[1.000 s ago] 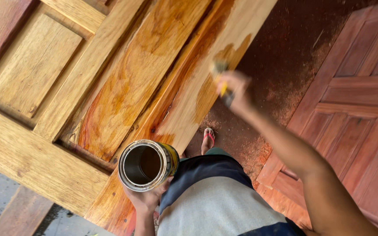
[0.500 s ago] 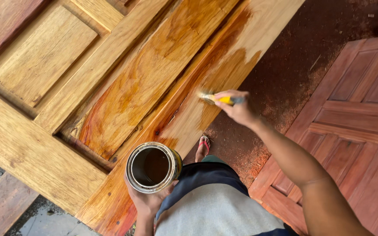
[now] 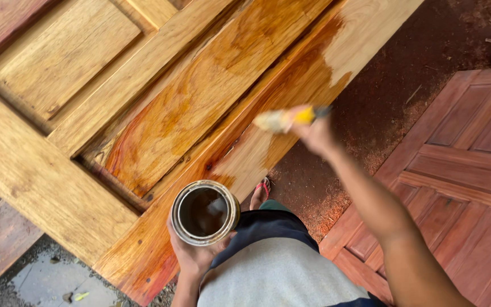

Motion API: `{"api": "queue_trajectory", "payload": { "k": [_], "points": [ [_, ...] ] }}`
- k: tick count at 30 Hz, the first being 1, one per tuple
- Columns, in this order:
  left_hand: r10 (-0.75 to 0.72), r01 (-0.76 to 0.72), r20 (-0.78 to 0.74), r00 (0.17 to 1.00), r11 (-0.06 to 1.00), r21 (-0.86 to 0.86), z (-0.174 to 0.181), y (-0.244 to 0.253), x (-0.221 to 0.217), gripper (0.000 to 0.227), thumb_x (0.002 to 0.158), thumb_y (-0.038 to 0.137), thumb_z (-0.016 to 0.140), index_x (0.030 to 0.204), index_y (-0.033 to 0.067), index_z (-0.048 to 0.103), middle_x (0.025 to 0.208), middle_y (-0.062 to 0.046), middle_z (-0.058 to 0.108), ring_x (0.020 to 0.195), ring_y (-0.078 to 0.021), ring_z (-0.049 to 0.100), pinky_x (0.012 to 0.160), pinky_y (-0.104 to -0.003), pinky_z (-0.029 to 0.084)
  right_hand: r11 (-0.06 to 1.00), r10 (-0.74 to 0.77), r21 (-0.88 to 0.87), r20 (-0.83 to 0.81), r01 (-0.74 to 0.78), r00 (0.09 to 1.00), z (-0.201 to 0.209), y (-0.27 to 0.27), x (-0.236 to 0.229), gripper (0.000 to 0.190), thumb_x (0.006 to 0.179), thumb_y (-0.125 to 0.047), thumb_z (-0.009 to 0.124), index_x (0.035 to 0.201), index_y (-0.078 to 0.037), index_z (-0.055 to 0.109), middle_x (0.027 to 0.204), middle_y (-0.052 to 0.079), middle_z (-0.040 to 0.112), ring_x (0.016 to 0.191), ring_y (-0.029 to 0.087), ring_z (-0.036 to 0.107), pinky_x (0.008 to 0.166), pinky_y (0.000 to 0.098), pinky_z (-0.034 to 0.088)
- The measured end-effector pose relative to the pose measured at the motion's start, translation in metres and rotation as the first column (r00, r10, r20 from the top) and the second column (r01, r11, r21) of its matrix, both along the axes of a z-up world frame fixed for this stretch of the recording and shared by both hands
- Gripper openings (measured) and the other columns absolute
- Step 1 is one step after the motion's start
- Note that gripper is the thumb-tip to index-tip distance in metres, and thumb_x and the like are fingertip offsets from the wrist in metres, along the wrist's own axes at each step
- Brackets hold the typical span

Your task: The person applies a liquid coating to a wooden door using a brush. They move the brush along the panels and flat surfaces of the door, periodically dipping the brush into a can of coating.

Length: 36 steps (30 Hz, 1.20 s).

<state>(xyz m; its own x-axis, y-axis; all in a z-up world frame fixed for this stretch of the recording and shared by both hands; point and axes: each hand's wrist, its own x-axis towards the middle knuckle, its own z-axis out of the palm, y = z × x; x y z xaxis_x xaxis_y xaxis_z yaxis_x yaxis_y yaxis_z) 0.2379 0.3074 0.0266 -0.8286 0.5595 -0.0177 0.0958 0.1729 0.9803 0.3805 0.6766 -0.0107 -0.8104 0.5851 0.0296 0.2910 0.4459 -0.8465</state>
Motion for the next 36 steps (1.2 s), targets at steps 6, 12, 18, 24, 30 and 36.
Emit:
{"api": "queue_trajectory", "payload": {
  "k": [6,12,18,24,30,36],
  "points": [
    [-0.052,0.051,-0.051,0.997,0.999,-0.02,-0.01,-0.003,0.003,0.124,0.051,0.051,0.092,0.147,-0.0026,0.034,0.143,-0.02,0.054,0.134,-0.028,0.056,0.119,-0.039,0.04,0.696,-0.449,0.586,-0.096,0.415,0.888,0.001,0.049,-0.008,0.007,0.097,0.004,0.066,0.1,0.004,0.072,0.089,0.015,0.075,0.07,0.017,0.068,0.052,0.0216,0.055],
    [-0.061,0.06,-0.121,0.991,0.998,-0.013,-0.011,-0.001,0.004,0.121,0.052,0.051,0.093,0.146,-0.0027,0.038,0.141,-0.019,0.056,0.131,-0.0286,0.059,0.117,-0.04,0.043,0.998,0.04,0.041,0.018,-0.04,0.999,-0.006,-0.02,-0.02,0.013,0.093,-0.007,0.073,0.105,-0.002,0.069,0.097,0.011,0.074,0.08,0.017,0.07,0.066,0.0239,0.064],
    [-0.125,0.115,-0.076,0.989,0.986,-0.122,-0.009,-0.006,0.007,0.125,0.05,0.056,0.094,0.149,0.0045,0.037,0.142,-0.015,0.059,0.13,-0.027,0.062,0.112,-0.039,0.047,0.737,-0.501,0.434,-0.162,0.517,0.85,-0.003,0.074,-0.014,0.013,0.094,0.006,0.073,0.106,0.003,0.072,0.1,0.019,0.077,0.088,0.027,0.077,0.068,0.0295,0.068],
    [-0.228,0.236,-0.171,0.958,0.971,0.029,-0.025,0.008,0.01,0.123,0.058,0.057,0.092,0.151,0.0017,0.034,0.146,-0.018,0.057,0.135,-0.0298,0.06,0.116,-0.042,0.048,0.894,-0.034,0.438,-0.139,0.092,0.99,0.021,-0.06,-0.004,0.013,0.093,0.007,0.075,0.103,0.001,0.068,0.088,0.012,0.071,0.069,0.017,0.064,0.055,0.0232,0.054],
    [-0.318,0.301,0.024,0.948,0.916,0.265,-0.02,0.039,0.022,0.121,0.043,0.03,0.105,0.147,0.0046,0.048,0.138,-0.02,0.059,0.128,-0.0381,0.06,0.111,-0.052,0.048,0.901,-0.376,-0.272,-0.094,0.339,0.922,0.14,-0.094,0.058,0.025,0.091,-0.009,0.074,0.112,0.006,0.072,0.099,0.014,0.069,0.088,0.015,0.068,0.086,0.029,0.058],
    [-0.421,0.43,-0.108,0.9,0.826,0.365,-0.046,0.064,0.046,0.116,0.047,0.032,0.1,0.147,0.002,0.049,0.137,-0.023,0.059,0.125,-0.044,0.06,0.11,-0.056,0.049,1.0,-0.004,0.023,0.159,0.001,0.987,0.155,-0.162,0.017,0.06,0.073,-0.004,0.086,0.13,0.004,0.065,0.09,0.017,0.077,0.113,0.042,0.067,0.099,0.0557,0.051]
  ]
}}
